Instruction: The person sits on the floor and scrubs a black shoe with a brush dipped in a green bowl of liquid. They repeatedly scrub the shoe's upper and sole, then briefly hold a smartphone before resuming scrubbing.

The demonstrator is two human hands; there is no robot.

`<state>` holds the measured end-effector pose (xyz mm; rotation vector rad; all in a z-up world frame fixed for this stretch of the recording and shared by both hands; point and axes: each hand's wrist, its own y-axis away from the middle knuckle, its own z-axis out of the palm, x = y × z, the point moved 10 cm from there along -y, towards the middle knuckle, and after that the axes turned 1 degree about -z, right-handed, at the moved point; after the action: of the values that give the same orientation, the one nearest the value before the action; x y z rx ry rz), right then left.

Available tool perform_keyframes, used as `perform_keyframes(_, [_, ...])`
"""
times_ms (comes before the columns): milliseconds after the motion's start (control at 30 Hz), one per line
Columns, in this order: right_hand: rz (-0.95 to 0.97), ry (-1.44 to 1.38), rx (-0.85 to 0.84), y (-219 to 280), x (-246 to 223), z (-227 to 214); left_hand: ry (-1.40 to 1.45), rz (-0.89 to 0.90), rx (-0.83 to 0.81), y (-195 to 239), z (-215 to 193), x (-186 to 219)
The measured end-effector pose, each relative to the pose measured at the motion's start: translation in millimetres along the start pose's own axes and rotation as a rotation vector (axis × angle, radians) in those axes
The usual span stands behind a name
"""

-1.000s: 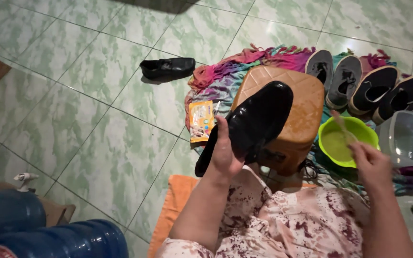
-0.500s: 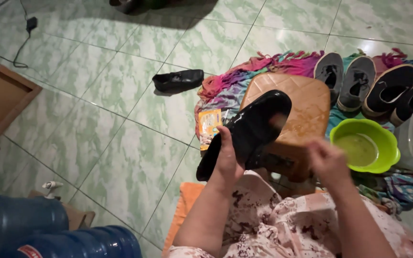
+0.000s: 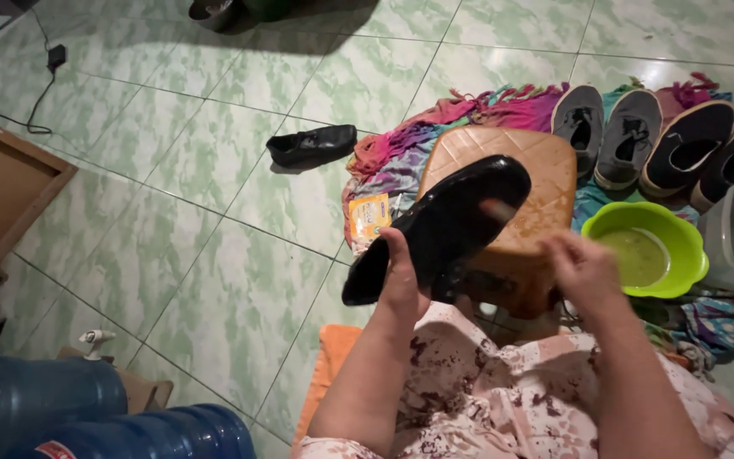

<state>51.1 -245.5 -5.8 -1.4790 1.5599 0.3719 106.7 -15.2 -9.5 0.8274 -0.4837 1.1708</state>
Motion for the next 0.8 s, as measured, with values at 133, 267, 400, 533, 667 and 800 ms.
perform_keyframes(133, [-0.010, 0.074, 0.056, 6, 6, 4, -0.040, 0.030, -0.042, 0, 5, 0])
perform_keyframes(267, [-0.039, 0.035, -0.039, 10, -5, 22, -0.014, 0.049, 0.065, -8, -19, -10])
perform_keyframes(400, [0.037, 0.101, 0.096, 0, 10, -11, 0.081, -0.149, 0.143, 7, -8, -10])
perform_keyframes(533, [-0.027, 0.007, 0.114, 10, -9, 17, -0.591, 0.332, -0.063, 23, 23, 31])
perform_keyframes(667, [0.053, 0.047, 0.204, 2, 27, -13, -0.965, 0.355, -0.012, -58, -74, -49])
perform_keyframes(800, [0.050, 0.077, 0.247, 15, -9, -14, -0.873, 0.667, -0.297, -4, -2, 14])
